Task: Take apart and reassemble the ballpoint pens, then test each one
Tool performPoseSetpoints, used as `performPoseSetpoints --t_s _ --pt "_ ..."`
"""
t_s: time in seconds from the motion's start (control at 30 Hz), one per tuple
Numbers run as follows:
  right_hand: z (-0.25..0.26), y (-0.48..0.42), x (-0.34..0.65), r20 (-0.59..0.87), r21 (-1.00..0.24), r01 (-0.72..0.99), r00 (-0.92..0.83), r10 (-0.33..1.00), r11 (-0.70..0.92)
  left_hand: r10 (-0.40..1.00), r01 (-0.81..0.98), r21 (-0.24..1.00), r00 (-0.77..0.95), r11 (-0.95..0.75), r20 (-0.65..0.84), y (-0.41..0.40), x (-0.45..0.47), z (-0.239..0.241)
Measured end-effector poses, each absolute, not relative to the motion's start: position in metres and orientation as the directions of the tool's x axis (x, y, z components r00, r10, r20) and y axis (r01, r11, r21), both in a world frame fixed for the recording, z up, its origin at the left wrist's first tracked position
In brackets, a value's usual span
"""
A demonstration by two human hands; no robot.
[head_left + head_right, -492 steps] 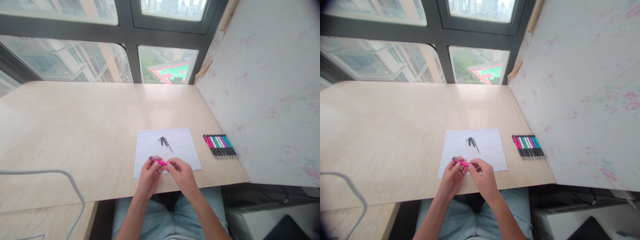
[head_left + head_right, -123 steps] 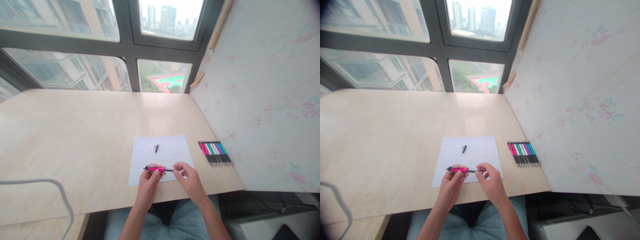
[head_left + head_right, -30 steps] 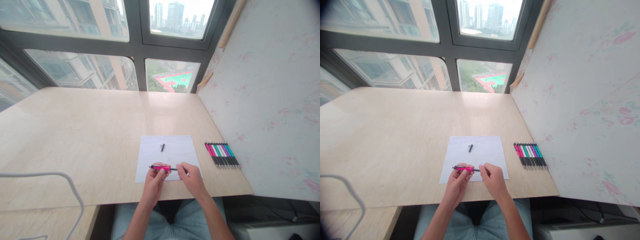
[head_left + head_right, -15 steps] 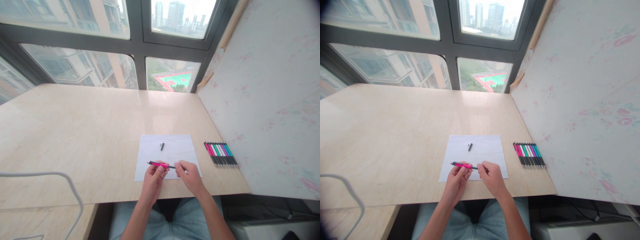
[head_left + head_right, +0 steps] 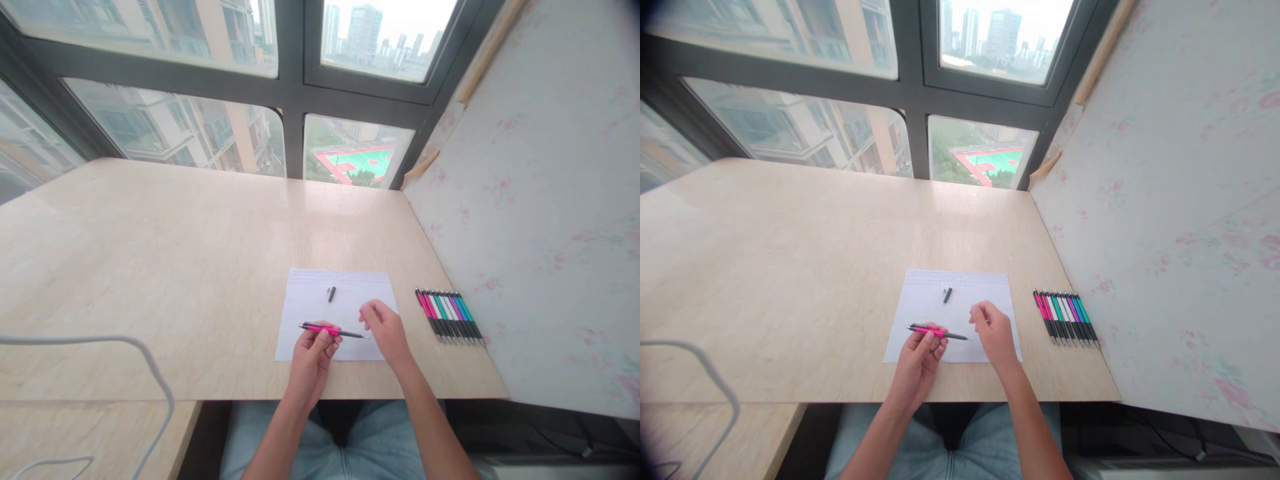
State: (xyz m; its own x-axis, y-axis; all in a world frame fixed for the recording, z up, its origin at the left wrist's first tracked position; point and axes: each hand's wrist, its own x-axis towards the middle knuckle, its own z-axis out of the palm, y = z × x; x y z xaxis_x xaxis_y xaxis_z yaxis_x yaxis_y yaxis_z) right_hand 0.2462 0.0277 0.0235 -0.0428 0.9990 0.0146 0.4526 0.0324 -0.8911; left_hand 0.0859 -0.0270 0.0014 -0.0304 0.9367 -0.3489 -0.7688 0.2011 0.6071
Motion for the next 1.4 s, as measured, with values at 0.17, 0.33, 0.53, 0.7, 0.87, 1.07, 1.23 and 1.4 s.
performPoseSetpoints --t_s 0.17,0.33,0.53,0.7,0.87,1.07,1.23,1.4 --pt "0.008 0.062 0.211 0.079 -0.558 0.817 -0.122 0.989 0.146 0.926 -0.802 0.565 -0.042 0.192 -0.374 -0.026 0.085 0.002" --pt "0.008 0.07 0.189 0.062 -0.391 0.906 -0.147 0.987 0.159 0.928 -0.798 0.571 -0.041 0.193 -0.37 -0.026 0.085 0.0" --pt "0.007 0.059 0.211 0.092 -0.532 0.833 -0.12 0.988 0.151 0.927 -0.794 0.575 -0.039 0.198 -0.373 -0.026 0.086 0.001" --pt "0.01 0.023 0.256 0.026 -0.841 0.538 -0.062 0.998 0.055 0.922 -0.773 0.601 -0.054 0.205 -0.384 -0.025 0.087 0.001" --pt "0.018 -0.015 0.289 -0.068 -0.939 0.336 0.009 0.998 -0.067 0.919 -0.76 0.618 -0.072 0.201 -0.387 -0.024 0.087 -0.001" --pt "0.03 -0.028 0.294 -0.051 -0.977 0.207 0.031 0.998 -0.057 0.92 -0.732 0.653 -0.097 0.192 -0.379 -0.024 0.089 0.0" --pt "0.036 -0.023 0.282 0.026 -0.956 0.292 -0.009 1.0 0.028 0.93 -0.699 0.693 -0.112 0.177 -0.351 -0.023 0.09 0.003" --pt "0.039 -0.023 0.277 0.07 -0.939 0.337 -0.003 0.998 0.067 0.933 -0.68 0.713 -0.122 0.17 -0.339 -0.023 0.09 0.001"
